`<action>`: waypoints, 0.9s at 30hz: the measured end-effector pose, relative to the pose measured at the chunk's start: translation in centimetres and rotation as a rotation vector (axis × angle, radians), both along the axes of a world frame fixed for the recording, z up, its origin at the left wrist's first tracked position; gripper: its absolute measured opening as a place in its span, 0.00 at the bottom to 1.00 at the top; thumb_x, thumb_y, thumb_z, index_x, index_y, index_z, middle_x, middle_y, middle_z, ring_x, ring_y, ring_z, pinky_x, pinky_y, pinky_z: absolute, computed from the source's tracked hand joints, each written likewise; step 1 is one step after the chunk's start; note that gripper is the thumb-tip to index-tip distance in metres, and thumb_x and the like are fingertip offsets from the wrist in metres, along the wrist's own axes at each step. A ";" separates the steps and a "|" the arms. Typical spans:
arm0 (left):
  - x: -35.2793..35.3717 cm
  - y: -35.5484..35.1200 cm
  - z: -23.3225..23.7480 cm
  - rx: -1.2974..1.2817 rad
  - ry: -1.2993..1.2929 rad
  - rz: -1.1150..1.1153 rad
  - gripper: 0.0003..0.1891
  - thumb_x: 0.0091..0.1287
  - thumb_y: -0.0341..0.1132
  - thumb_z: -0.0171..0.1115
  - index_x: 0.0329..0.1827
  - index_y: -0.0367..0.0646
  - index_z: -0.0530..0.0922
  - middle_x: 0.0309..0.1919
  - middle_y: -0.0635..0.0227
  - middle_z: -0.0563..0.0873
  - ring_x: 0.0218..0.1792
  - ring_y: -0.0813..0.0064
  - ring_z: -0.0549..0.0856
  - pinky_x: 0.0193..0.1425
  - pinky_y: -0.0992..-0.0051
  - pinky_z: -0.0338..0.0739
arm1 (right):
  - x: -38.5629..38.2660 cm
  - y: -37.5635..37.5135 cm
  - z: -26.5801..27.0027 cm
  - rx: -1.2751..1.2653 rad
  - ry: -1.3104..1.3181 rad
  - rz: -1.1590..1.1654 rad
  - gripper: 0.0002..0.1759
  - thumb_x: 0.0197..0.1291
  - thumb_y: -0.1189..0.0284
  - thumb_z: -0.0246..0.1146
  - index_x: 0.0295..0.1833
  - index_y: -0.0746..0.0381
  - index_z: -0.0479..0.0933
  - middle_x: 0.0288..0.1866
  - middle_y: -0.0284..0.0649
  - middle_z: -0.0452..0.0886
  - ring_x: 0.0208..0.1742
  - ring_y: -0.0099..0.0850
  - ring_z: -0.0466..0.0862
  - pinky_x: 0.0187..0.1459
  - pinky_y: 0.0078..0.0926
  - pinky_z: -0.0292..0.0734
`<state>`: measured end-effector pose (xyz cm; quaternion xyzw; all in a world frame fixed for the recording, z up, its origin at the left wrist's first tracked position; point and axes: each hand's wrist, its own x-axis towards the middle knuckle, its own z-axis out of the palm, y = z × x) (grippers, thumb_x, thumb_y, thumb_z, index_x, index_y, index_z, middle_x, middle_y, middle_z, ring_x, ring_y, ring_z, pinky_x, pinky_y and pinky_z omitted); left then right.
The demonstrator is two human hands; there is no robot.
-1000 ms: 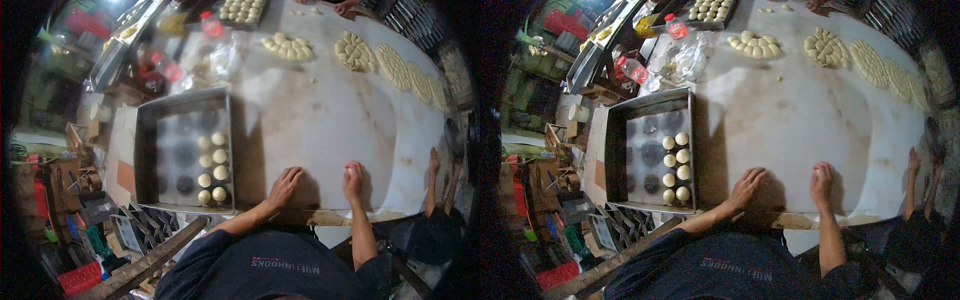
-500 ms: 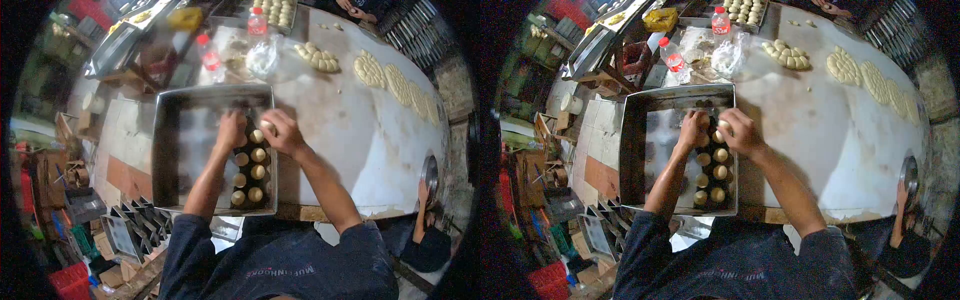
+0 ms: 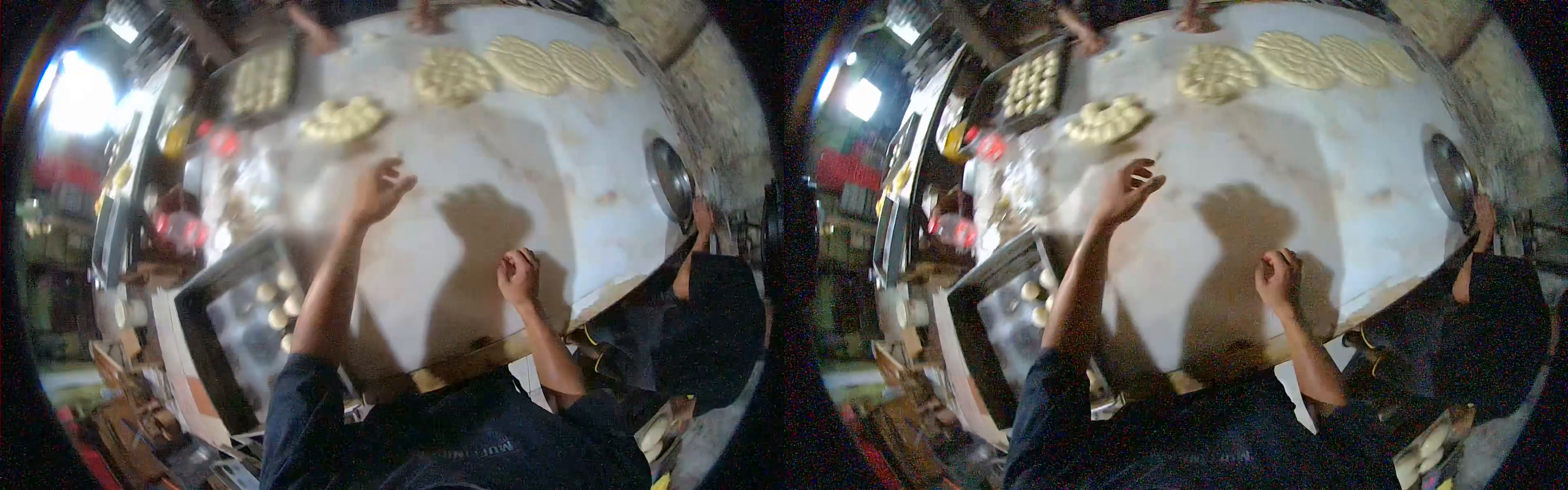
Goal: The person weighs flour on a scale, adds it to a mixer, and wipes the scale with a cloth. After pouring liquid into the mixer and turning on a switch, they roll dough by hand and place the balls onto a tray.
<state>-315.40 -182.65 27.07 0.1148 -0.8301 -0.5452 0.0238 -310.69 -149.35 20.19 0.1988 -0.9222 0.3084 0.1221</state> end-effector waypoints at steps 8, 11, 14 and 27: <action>-28.9 3.4 -17.7 -0.351 0.074 0.565 0.28 0.60 0.56 0.61 0.50 0.40 0.75 0.44 0.52 0.79 0.50 0.56 0.76 0.55 0.58 0.71 | -5.7 15.8 -2.9 -0.058 0.016 -0.237 0.13 0.56 0.64 0.60 0.27 0.61 0.70 0.23 0.40 0.70 0.29 0.39 0.71 0.38 0.38 0.64; -36.9 2.4 -12.5 -0.105 -0.069 0.427 0.30 0.59 0.57 0.62 0.51 0.38 0.73 0.43 0.52 0.78 0.49 0.57 0.76 0.54 0.58 0.72 | -6.1 14.4 -2.6 -0.227 -0.093 -0.267 0.09 0.53 0.72 0.61 0.26 0.60 0.67 0.22 0.39 0.69 0.30 0.38 0.71 0.38 0.38 0.62; -41.8 3.8 -10.9 0.026 -0.089 0.350 0.33 0.59 0.57 0.63 0.52 0.35 0.70 0.43 0.52 0.78 0.48 0.57 0.77 0.53 0.58 0.73 | -7.5 14.2 -1.3 -0.202 -0.062 -0.293 0.08 0.51 0.74 0.62 0.27 0.59 0.68 0.22 0.37 0.69 0.30 0.38 0.71 0.39 0.37 0.61; -12.9 5.5 -16.8 -0.257 -0.023 0.850 0.37 0.57 0.55 0.66 0.56 0.30 0.65 0.45 0.53 0.76 0.46 0.60 0.78 0.49 0.63 0.76 | -10.3 14.0 -3.2 -0.253 0.047 -0.336 0.10 0.52 0.71 0.64 0.25 0.61 0.71 0.22 0.38 0.73 0.26 0.33 0.76 0.30 0.32 0.68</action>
